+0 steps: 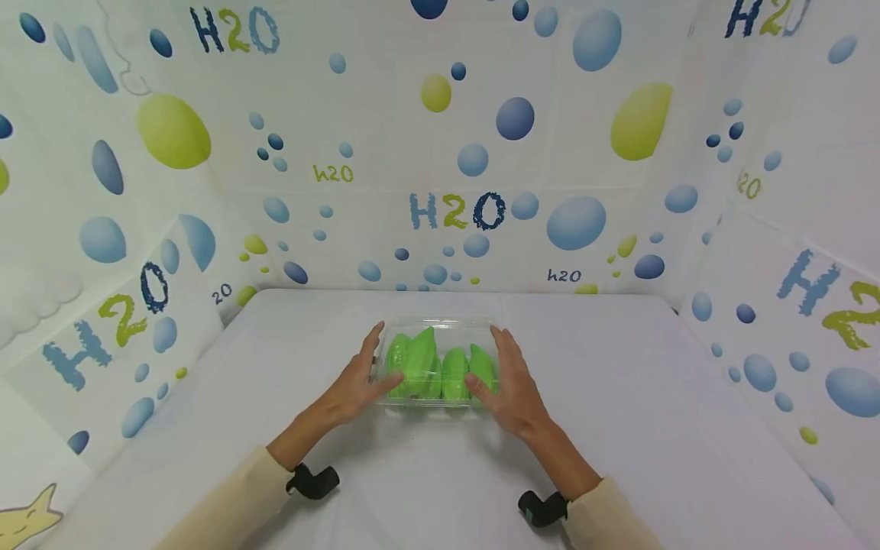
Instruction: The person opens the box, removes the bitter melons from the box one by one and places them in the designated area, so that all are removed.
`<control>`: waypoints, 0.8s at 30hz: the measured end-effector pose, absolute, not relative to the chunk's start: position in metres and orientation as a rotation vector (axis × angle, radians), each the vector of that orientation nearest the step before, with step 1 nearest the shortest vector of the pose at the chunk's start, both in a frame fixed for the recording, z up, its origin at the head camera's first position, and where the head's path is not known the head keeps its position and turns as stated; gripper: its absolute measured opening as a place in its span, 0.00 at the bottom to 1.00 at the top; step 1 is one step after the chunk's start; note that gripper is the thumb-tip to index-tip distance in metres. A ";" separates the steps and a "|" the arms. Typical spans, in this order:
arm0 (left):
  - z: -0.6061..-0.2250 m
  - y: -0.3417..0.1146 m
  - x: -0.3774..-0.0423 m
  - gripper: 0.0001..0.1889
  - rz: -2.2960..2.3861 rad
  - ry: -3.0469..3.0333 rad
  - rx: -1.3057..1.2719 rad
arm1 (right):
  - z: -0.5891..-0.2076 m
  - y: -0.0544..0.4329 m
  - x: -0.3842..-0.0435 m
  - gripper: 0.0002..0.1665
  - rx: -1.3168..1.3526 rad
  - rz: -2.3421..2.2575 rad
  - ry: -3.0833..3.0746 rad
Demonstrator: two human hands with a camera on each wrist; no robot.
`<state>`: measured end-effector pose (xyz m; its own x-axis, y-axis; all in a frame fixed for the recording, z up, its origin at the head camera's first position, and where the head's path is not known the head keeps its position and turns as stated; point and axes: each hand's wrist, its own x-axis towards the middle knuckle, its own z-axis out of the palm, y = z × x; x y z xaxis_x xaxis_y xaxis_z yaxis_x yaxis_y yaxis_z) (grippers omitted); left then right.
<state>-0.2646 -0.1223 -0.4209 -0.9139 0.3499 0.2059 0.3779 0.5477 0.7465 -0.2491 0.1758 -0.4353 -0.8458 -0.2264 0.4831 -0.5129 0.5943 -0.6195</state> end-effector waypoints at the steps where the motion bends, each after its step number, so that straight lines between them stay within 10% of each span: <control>1: -0.422 -0.123 -0.265 0.55 -1.403 -2.724 -0.611 | -0.436 0.176 -0.250 0.50 0.577 1.161 -2.463; 24: -0.438 -0.127 -0.269 0.45 -1.827 -2.567 -0.341 | -0.442 0.180 -0.254 0.47 0.276 2.129 -2.336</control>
<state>-0.2688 -0.1267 -0.4382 -0.9765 0.1900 0.1019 0.1585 0.3122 0.9367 -0.2544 0.1801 -0.4420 -0.9844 -0.1487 0.0942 -0.1076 0.0845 -0.9906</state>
